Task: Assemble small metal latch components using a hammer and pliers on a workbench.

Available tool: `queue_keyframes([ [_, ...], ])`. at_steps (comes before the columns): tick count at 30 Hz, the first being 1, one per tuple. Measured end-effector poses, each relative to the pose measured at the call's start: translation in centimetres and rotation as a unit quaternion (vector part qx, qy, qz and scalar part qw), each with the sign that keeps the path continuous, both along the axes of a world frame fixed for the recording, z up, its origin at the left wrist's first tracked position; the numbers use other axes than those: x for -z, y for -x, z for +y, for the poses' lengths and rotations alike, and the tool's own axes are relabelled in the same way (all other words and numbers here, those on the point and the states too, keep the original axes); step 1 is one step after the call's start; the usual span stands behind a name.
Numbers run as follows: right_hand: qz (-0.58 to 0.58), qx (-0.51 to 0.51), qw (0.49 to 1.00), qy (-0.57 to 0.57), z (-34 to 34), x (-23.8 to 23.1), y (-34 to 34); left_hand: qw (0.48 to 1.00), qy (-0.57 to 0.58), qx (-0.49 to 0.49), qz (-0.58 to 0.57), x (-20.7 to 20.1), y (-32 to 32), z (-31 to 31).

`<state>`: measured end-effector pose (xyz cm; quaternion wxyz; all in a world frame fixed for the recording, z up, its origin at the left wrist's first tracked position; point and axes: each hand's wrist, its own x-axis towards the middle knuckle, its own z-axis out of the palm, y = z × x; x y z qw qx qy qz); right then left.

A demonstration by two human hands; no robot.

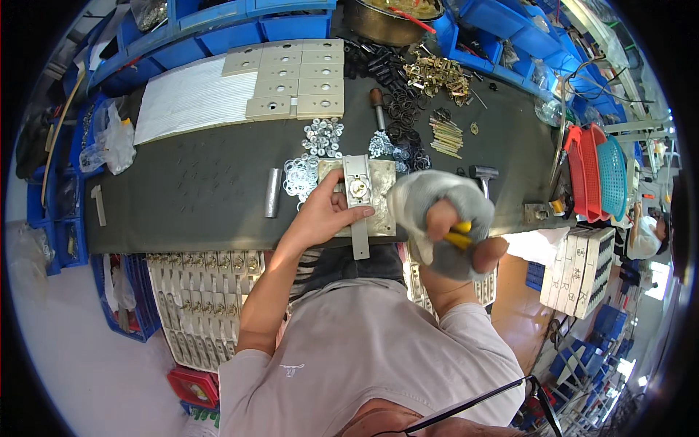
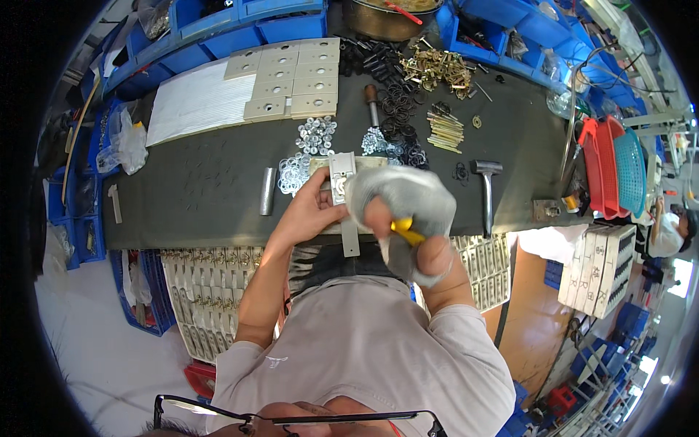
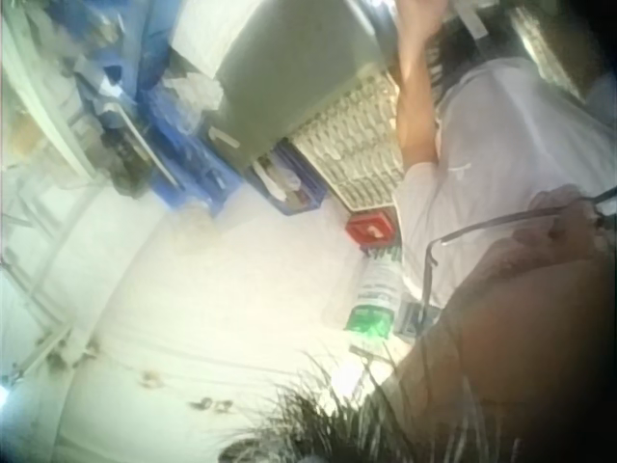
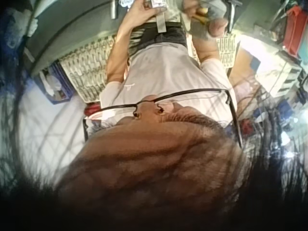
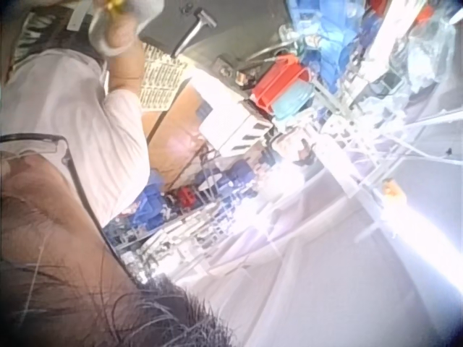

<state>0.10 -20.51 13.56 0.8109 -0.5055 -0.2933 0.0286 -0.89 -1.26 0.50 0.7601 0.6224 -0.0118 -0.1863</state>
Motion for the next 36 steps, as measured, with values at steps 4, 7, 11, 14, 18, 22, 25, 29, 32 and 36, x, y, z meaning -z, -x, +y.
queue_keyframes([
  [4,0.026,0.046,0.990,0.128,3.3,5.8,-2.0,0.997,-0.067,0.021,-0.037,0.5,0.0,0.3],
  [7,0.048,0.085,0.994,0.043,2.4,6.7,-1.6,0.998,-0.052,0.015,-0.042,0.7,-0.3,-0.1],
  [11,0.070,0.112,0.987,-0.089,-2.1,5.8,-2.1,0.999,-0.006,0.004,0.035,0.9,0.0,0.0],
  [14,0.116,0.197,0.971,-0.064,-5.8,7.8,-3.0,0.999,0.017,-0.004,0.049,0.2,-0.2,0.0],
  [18,0.208,0.311,0.925,-0.073,-7.5,12.7,-3.2,0.998,0.023,-0.017,0.049,-0.1,-0.3,-0.4],
  [22,0.247,0.363,0.871,-0.222,-6.9,12.8,-3.2,0.999,0.000,-0.028,0.039,-0.2,-0.4,-0.6],
  [25,0.263,0.327,0.880,-0.221,-6.4,12.8,-2.8,0.999,0.008,-0.032,0.041,-0.1,-0.1,-0.7],
  [29,0.270,0.272,0.907,-0.176,-6.4,12.2,-2.4,0.999,0.006,-0.028,0.041,-0.2,-0.1,-0.6],
  [32,0.267,0.259,0.917,-0.144,-6.7,12.2,-2.7,0.999,0.013,-0.029,0.036,-0.2,-0.2,-0.5],
  [36,0.258,0.265,0.915,-0.158,-7.3,13.8,-3.4,0.999,0.026,-0.027,0.034,-0.1,-0.1,-0.4],
])
